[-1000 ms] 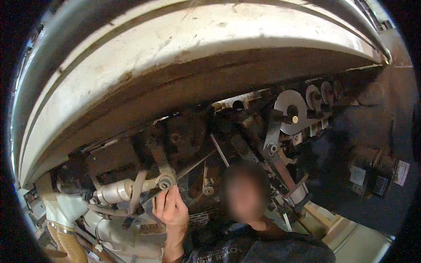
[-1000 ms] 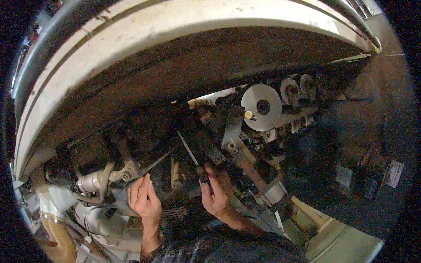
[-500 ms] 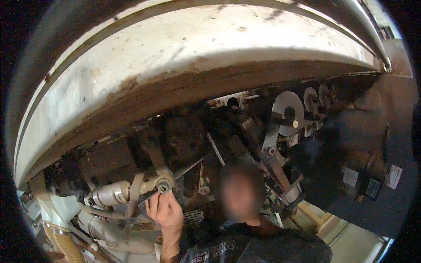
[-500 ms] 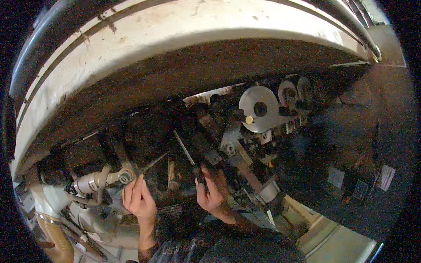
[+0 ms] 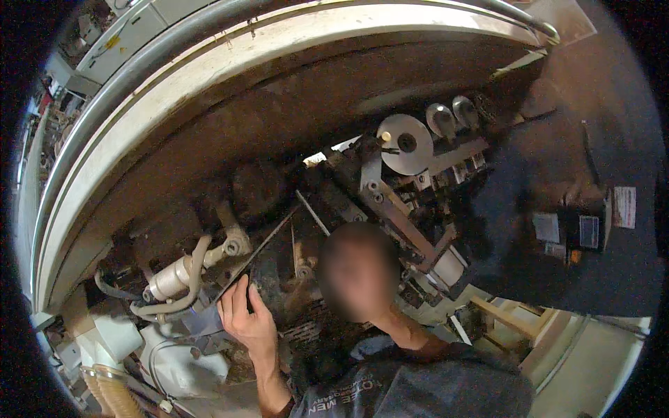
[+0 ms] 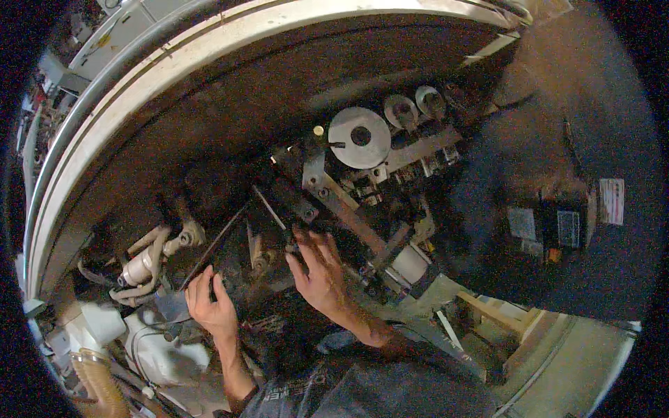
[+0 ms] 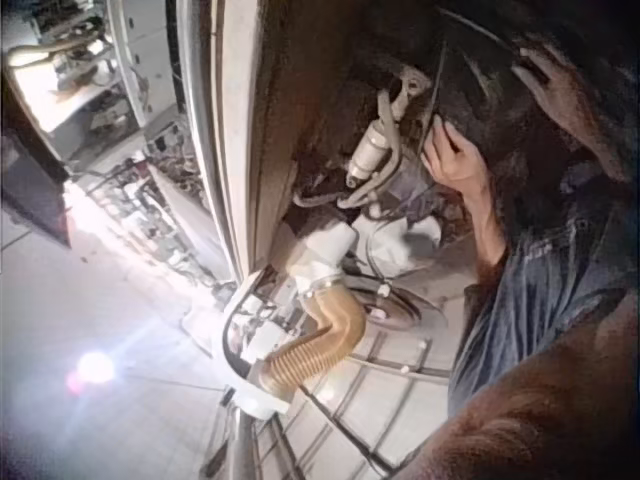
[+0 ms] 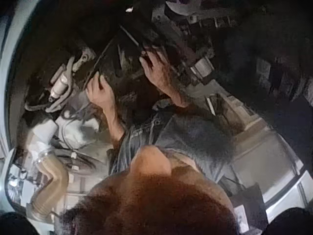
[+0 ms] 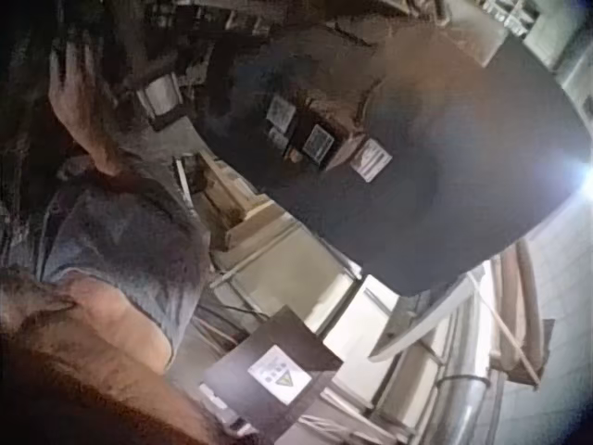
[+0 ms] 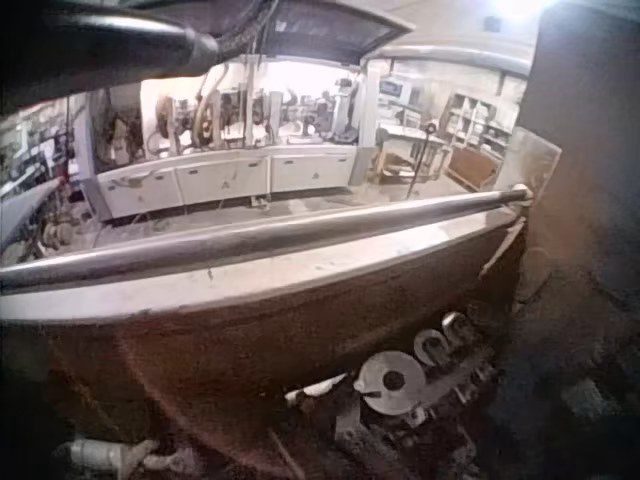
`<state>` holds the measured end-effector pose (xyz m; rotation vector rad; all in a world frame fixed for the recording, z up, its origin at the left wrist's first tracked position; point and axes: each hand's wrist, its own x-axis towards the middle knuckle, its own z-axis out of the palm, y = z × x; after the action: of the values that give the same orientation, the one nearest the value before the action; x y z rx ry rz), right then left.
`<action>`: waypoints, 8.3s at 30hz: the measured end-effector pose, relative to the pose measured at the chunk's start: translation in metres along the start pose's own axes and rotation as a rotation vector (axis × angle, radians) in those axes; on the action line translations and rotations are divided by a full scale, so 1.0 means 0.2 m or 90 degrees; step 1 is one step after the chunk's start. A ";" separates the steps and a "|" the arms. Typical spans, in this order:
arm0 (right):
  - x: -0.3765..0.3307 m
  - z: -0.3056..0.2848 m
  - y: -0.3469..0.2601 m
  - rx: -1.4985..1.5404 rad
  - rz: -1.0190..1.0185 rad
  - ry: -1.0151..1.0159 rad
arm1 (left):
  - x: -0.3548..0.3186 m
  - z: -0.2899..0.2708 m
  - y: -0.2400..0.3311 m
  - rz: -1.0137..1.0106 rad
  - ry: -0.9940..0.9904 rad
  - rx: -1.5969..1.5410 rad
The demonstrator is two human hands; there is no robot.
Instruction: The person uses a screwdriver to adjust and tighten components inside a large industrial machine. They repeatedly insert and turn the tool on various parts, then lift a large metal cover to access the interior before continuing adjustments.
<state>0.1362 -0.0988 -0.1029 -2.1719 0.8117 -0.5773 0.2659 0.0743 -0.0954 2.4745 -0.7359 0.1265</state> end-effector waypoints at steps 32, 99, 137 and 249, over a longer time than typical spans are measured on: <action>-0.57 -0.85 -0.21 0.126 -0.063 0.071 | -1.19 -0.25 0.16 0.094 -0.185 -0.358; 1.09 -0.67 0.28 -0.248 -0.465 -0.204 | -1.24 0.11 0.55 -0.135 -0.022 -0.371; -1.38 -0.41 1.59 -0.039 0.298 -0.116 | -2.20 0.50 -0.36 -0.196 -0.356 -0.232; -1.94 0.54 0.45 0.083 0.225 -0.609 | -1.89 -0.36 -1.53 -0.346 0.119 -0.189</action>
<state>-0.1023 0.1763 -0.2967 -1.8012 0.5571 0.5509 0.1140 0.5072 -0.2707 2.2465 0.0112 0.0396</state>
